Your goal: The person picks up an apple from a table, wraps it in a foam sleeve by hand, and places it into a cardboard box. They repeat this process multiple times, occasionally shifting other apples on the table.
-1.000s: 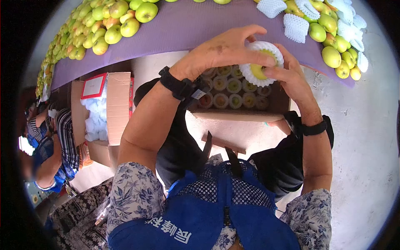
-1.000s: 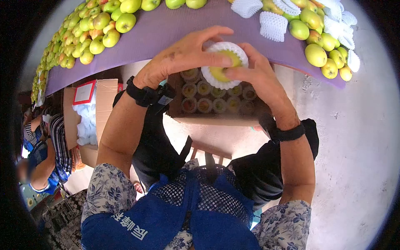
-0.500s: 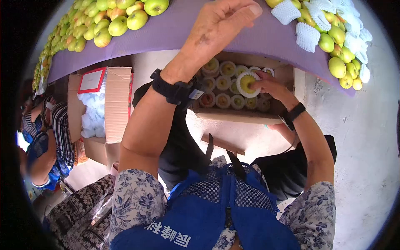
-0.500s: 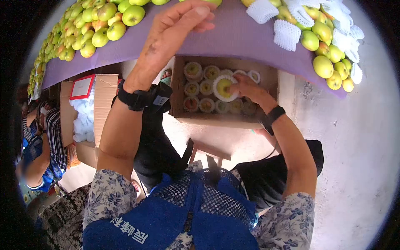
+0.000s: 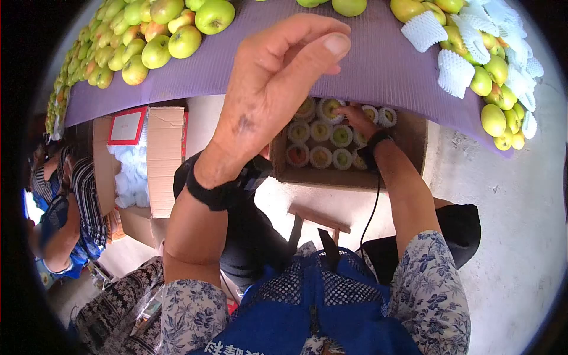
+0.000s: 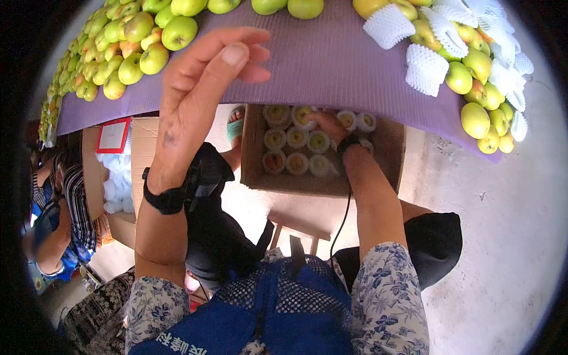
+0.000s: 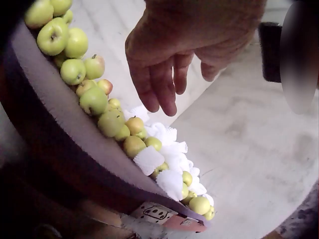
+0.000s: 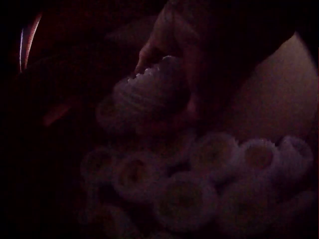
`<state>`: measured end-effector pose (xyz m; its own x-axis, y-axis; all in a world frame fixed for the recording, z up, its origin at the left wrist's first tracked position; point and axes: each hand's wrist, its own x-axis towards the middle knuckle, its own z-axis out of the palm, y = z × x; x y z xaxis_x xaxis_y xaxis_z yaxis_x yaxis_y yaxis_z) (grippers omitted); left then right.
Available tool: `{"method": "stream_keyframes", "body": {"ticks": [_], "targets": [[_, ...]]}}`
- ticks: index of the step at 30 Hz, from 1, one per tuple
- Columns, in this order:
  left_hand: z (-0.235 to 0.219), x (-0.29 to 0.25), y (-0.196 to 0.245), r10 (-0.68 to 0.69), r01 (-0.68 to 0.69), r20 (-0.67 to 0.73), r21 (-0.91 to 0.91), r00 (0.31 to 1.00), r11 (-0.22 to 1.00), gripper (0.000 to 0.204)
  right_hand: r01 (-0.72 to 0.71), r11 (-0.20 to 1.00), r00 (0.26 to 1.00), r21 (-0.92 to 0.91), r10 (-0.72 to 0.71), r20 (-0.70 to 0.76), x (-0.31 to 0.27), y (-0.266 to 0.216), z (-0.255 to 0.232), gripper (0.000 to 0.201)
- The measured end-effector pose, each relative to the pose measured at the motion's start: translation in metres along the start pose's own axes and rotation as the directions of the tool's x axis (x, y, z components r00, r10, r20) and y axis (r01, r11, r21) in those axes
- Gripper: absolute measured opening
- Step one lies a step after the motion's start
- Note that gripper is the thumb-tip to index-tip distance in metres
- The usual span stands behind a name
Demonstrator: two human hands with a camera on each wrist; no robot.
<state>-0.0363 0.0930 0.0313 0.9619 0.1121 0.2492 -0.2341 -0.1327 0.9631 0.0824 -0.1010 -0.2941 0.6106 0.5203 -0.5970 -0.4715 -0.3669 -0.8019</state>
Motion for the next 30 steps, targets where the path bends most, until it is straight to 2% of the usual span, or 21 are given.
{"method": "stream_keyframes", "body": {"ticks": [1, 2, 4, 6, 13, 15, 18, 21, 25, 27, 30], "targets": [[0.0, 0.0, -0.001, -0.002, 0.002, 0.002, 0.003, 1.0, 1.0, 0.029, 0.006, 1.0, 0.999, -0.02, -0.007, -0.048, -0.002, -0.006, 0.004, 0.065], [0.001, -0.001, -0.002, -0.006, 0.006, 0.001, -0.012, 1.0, 1.0, 0.029, 0.005, 1.0, 0.999, -0.015, -0.006, -0.045, 0.01, 0.004, 0.003, 0.065], [0.0, -0.002, -0.002, -0.01, 0.01, 0.005, -0.017, 1.0, 1.0, 0.029, 0.068, 0.997, 0.996, 0.023, -0.067, -0.061, 0.047, 0.04, -0.002, 0.053], [0.0, -0.003, 0.001, -0.077, 0.077, 0.018, 0.014, 0.997, 0.997, 0.029, 0.073, 0.997, 0.996, 0.032, -0.071, -0.057, 0.047, 0.041, 0.001, 0.053], [0.005, -0.002, -0.007, -0.07, 0.069, 0.066, 0.024, 0.995, 0.997, 0.028, 0.084, 0.996, 0.994, 0.03, -0.082, -0.068, 0.05, 0.038, -0.005, 0.053], [0.007, 0.0, -0.015, 0.04, -0.044, 0.084, 0.046, 0.996, 0.998, 0.027, 0.089, 0.996, 0.993, 0.025, -0.087, -0.081, 0.05, 0.037, -0.004, 0.053], [0.011, -0.001, -0.008, -0.028, 0.02, 0.109, 0.068, 0.994, 0.998, 0.026, 0.101, 0.994, 0.991, 0.027, -0.099, -0.091, 0.045, 0.04, -0.003, 0.053], [0.014, 0.0, -0.016, 0.038, -0.049, 0.14, 0.079, 0.989, 0.996, 0.026, 0.106, 0.994, 0.99, 0.027, -0.103, -0.098, 0.041, 0.041, -0.008, 0.053], [0.018, 0.0, -0.013, 0.004, -0.026, 0.138, 0.159, 0.99, 0.987, 0.025, 0.11, 0.994, 0.99, 0.024, -0.107, -0.096, 0.042, 0.041, -0.013, 0.054], [0.017, 0.001, -0.017, 0.097, -0.134, 0.156, 0.245, 0.983, 0.96, 0.024, 0.108, 0.994, 0.991, 0.024, -0.105, -0.086, 0.036, 0.044, -0.025, 0.054], [0.02, 0.003, -0.016, 0.114, -0.162, 0.176, 0.291, 0.978, 0.943, 0.024, 0.102, 0.995, 0.991, 0.014, -0.1, -0.086, 0.034, 0.046, -0.027, 0.054]]}}
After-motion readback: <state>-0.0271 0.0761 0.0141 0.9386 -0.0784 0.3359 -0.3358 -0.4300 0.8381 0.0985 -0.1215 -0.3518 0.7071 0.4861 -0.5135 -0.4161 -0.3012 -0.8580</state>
